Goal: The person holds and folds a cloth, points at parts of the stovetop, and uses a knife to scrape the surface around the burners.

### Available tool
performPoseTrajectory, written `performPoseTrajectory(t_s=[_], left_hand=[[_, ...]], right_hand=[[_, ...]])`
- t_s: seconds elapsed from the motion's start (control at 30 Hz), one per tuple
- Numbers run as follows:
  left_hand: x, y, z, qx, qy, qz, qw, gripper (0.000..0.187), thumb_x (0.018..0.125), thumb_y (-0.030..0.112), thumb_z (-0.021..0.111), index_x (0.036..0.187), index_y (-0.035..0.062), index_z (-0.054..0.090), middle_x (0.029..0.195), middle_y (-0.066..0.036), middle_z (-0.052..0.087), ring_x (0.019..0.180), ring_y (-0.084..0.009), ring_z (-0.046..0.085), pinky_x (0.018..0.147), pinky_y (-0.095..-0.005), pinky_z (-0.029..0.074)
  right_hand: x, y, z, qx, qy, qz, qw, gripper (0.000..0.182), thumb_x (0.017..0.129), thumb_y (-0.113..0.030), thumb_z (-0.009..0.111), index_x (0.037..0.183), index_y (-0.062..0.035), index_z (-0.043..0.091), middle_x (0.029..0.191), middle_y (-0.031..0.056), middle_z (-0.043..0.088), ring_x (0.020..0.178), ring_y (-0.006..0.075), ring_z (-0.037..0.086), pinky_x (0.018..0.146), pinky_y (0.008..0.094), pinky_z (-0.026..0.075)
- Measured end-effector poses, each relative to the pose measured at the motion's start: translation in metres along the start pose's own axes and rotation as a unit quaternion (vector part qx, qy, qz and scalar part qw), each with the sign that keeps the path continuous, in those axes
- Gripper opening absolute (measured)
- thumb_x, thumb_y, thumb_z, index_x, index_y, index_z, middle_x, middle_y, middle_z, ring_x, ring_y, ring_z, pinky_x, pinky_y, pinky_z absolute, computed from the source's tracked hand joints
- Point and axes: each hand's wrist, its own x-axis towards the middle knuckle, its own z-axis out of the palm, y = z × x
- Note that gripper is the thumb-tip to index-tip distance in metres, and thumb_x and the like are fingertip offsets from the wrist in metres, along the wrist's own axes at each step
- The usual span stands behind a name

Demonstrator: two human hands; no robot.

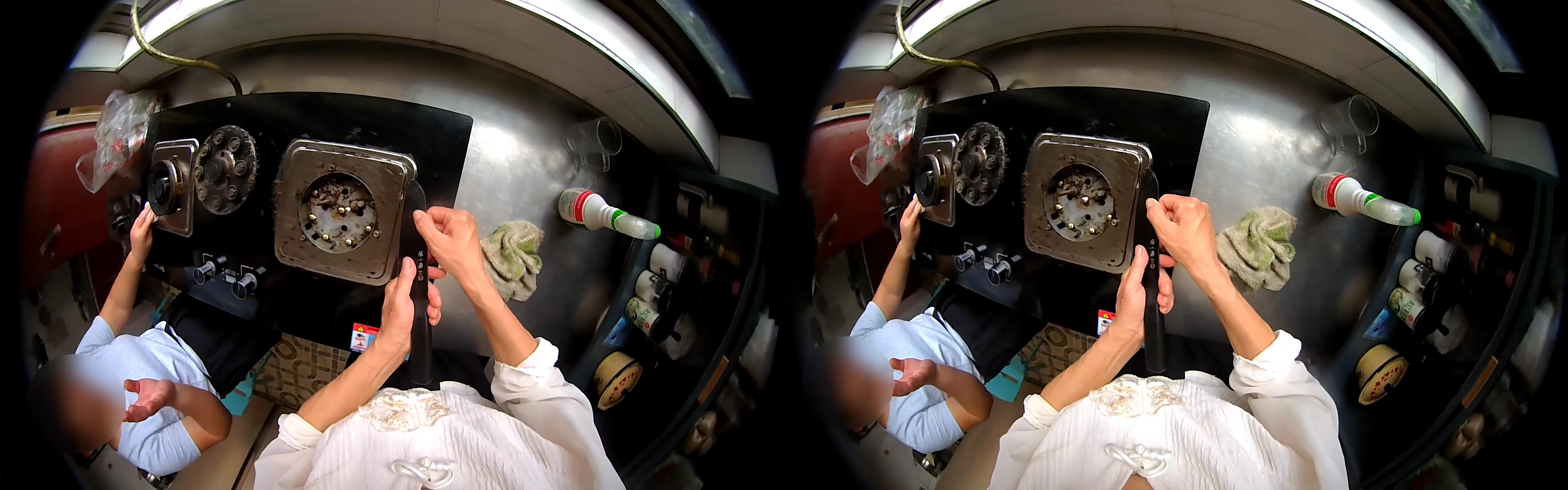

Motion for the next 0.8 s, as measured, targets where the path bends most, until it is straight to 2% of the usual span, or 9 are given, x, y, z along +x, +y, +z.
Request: performPoseTrajectory(t_s=[0.1, 0.23, 0.37, 0.43, 0.5, 0.6, 0.67, 0.73, 0.8], left_hand=[[0.003, -0.003, -0.008, -0.07, -0.034, -0.029, 0.997, 0.059, 0.101, 0.054, 0.039, 0.103, -0.0019, 0.056, 0.06, -0.002, 0.053, 0.046, -0.0103, 0.047, 0.042, -0.0249, 0.04], [0.009, -0.008, -0.009, -0.1, -0.041, -0.021, 0.994, 0.058, 0.101, 0.054, 0.039, 0.103, -0.001, 0.056, 0.059, -0.002, 0.051, 0.046, -0.0104, 0.046, 0.042, -0.0249, 0.039], [0.007, -0.005, -0.004, -0.038, -0.017, 0.01, 0.999, 0.057, 0.101, 0.054, 0.04, 0.103, -0.0008, 0.057, 0.06, -0.002, 0.053, 0.047, -0.0105, 0.048, 0.043, -0.025, 0.041], [0.005, -0.003, -0.003, -0.013, -0.007, 0.02, 1.0, 0.057, 0.101, 0.053, 0.04, 0.103, -0.0012, 0.058, 0.06, -0.003, 0.054, 0.047, -0.0106, 0.049, 0.043, -0.0248, 0.042], [0.004, 0.001, 0.001, 0.045, 0.021, 0.042, 0.998, 0.058, 0.102, 0.052, 0.038, 0.103, -0.0024, 0.06, 0.061, -0.004, 0.056, 0.048, -0.0106, 0.052, 0.044, -0.0245, 0.045], [-0.002, 0.011, 0.013, 0.102, 0.054, 0.064, 0.991, 0.059, 0.101, 0.053, 0.038, 0.102, -0.0029, 0.058, 0.058, -0.005, 0.055, 0.046, -0.0113, 0.051, 0.043, -0.0243, 0.044], [-0.006, 0.015, 0.011, 0.132, 0.047, 0.06, 0.988, 0.06, 0.102, 0.053, 0.037, 0.102, -0.0035, 0.058, 0.058, -0.005, 0.055, 0.046, -0.0114, 0.052, 0.043, -0.0243, 0.044], [-0.012, 0.017, 0.005, 0.154, 0.03, 0.037, 0.987, 0.061, 0.102, 0.051, 0.037, 0.1, -0.004, 0.063, 0.06, -0.005, 0.058, 0.048, -0.0109, 0.055, 0.044, -0.0247, 0.046], [-0.014, 0.011, -0.002, 0.131, 0.027, 0.022, 0.991, 0.06, 0.102, 0.051, 0.037, 0.1, -0.0041, 0.06, 0.059, -0.005, 0.056, 0.046, -0.0114, 0.052, 0.043, -0.0247, 0.044]], right_hand=[[0.001, -0.007, 0.002, -0.037, 0.003, 0.001, 0.999, 0.041, 0.09, -0.022, 0.061, 0.059, 0.0023, 0.051, 0.043, 0.0051, 0.038, 0.04, 0.0099, 0.035, 0.041, 0.0322, 0.031], [0.005, -0.013, 0.002, -0.081, 0.008, -0.013, 0.997, 0.041, 0.09, -0.022, 0.06, 0.059, 0.0024, 0.051, 0.042, 0.0059, 0.039, 0.038, 0.011, 0.038, 0.04, 0.0334, 0.033], [0.004, -0.015, 0.001, -0.062, 0.003, 0.021, 0.998, 0.041, 0.09, -0.022, 0.06, 0.058, 0.0018, 0.052, 0.042, 0.0054, 0.04, 0.037, 0.011, 0.042, 0.04, 0.0326, 0.034], [0.005, -0.006, 0.001, -0.056, -0.006, 0.004, 0.998, 0.043, 0.091, -0.024, 0.061, 0.058, 0.0008, 0.051, 0.043, 0.0012, 0.042, 0.041, 0.0062, 0.043, 0.039, 0.028, 0.034], [0.007, 0.0, -0.001, -0.04, -0.013, 0.005, 0.999, 0.042, 0.091, -0.024, 0.061, 0.059, 0.0004, 0.052, 0.045, 0.0008, 0.045, 0.041, 0.0061, 0.045, 0.039, 0.0271, 0.035], [0.006, 0.0, -0.003, 0.02, -0.03, 0.019, 0.999, 0.04, 0.093, -0.025, 0.061, 0.061, -0.0003, 0.055, 0.048, -0.0002, 0.049, 0.043, 0.0056, 0.048, 0.04, 0.025, 0.037], [0.003, -0.001, -0.002, 0.066, -0.04, 0.03, 0.997, 0.039, 0.093, -0.025, 0.061, 0.063, -0.0007, 0.056, 0.05, -0.0008, 0.05, 0.044, 0.0052, 0.049, 0.04, 0.0239, 0.039], [-0.006, 0.003, 0.001, 0.123, -0.014, 0.044, 0.991, 0.043, 0.093, -0.024, 0.061, 0.058, -0.0006, 0.051, 0.044, -0.0006, 0.046, 0.041, 0.0066, 0.049, 0.039, 0.0267, 0.039], [-0.016, 0.001, 0.002, 0.081, -0.001, 0.048, 0.996, 0.043, 0.093, -0.023, 0.061, 0.058, -0.0006, 0.05, 0.044, -0.0003, 0.045, 0.041, 0.0072, 0.05, 0.039, 0.0266, 0.039]])
